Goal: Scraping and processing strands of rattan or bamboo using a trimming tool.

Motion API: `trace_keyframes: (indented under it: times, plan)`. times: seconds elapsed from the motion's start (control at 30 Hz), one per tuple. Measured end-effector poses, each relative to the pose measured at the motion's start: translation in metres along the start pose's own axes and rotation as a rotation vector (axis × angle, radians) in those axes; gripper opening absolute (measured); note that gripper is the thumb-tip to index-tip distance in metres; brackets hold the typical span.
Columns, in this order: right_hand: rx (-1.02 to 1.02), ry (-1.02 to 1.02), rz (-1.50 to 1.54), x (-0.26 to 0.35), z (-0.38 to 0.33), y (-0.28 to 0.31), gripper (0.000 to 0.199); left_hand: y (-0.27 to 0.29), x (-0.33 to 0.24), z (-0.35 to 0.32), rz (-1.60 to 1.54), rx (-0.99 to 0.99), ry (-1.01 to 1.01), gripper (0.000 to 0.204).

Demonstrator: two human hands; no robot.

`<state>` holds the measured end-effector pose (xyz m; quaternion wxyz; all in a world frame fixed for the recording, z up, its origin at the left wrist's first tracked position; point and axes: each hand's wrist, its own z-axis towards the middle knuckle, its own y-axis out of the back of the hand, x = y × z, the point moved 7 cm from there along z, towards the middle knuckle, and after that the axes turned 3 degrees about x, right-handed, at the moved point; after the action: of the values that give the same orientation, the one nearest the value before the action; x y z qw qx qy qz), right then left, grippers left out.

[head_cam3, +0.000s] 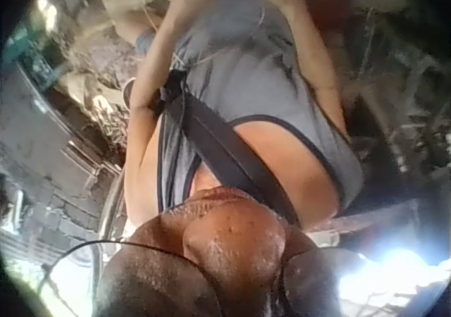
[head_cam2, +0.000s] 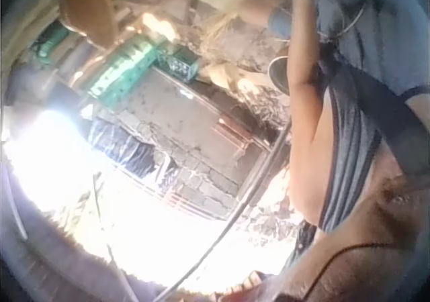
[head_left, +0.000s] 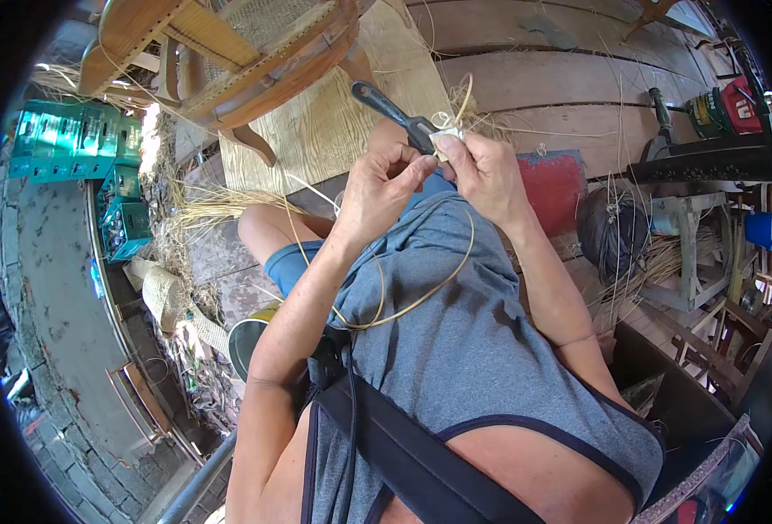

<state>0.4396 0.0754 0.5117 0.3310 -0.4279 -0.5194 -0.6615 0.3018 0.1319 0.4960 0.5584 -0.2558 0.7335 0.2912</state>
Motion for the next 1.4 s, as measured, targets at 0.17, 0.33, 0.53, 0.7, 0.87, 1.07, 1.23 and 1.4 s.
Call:
trace_keyframes:
  times: [0.17,0.33,0.53,0.7,0.87,1.07,1.23,1.4]
  plan:
    - [0.023,0.018,-0.102,-0.009,-0.007,-0.009,0.031,0.0,0.016,0.0,0.014,0.046,0.075,0.026]
    - [-0.038,-0.009,-0.017,-0.004,-0.013,-0.009,0.031,0.001,-0.004,-0.015,0.246,0.054,-0.18,0.025]
    - [-0.102,-0.135,0.168,-0.02,0.003,0.016,0.035,0.017,-0.017,-0.051,0.286,0.078,-0.178,0.022]
    - [-0.14,-0.134,0.347,-0.027,0.029,0.059,0.037,0.05,-0.019,-0.11,0.336,0.072,-0.097,0.018]
    - [-0.073,-0.151,0.432,-0.021,0.042,0.055,0.029,0.07,-0.024,-0.167,0.352,0.028,-0.097,0.015]
    - [-0.122,-0.173,0.463,-0.036,0.05,0.066,0.032,0.106,-0.025,-0.189,0.358,-0.031,0.012,0.016]
    - [-0.157,-0.078,0.138,0.002,0.025,0.048,0.034,0.113,-0.039,-0.102,1.14,-0.061,-0.151,0.04]
    - [-0.12,0.065,0.008,0.017,0.009,0.013,0.031,0.018,-0.024,-0.01,0.064,0.077,-0.082,0.034]
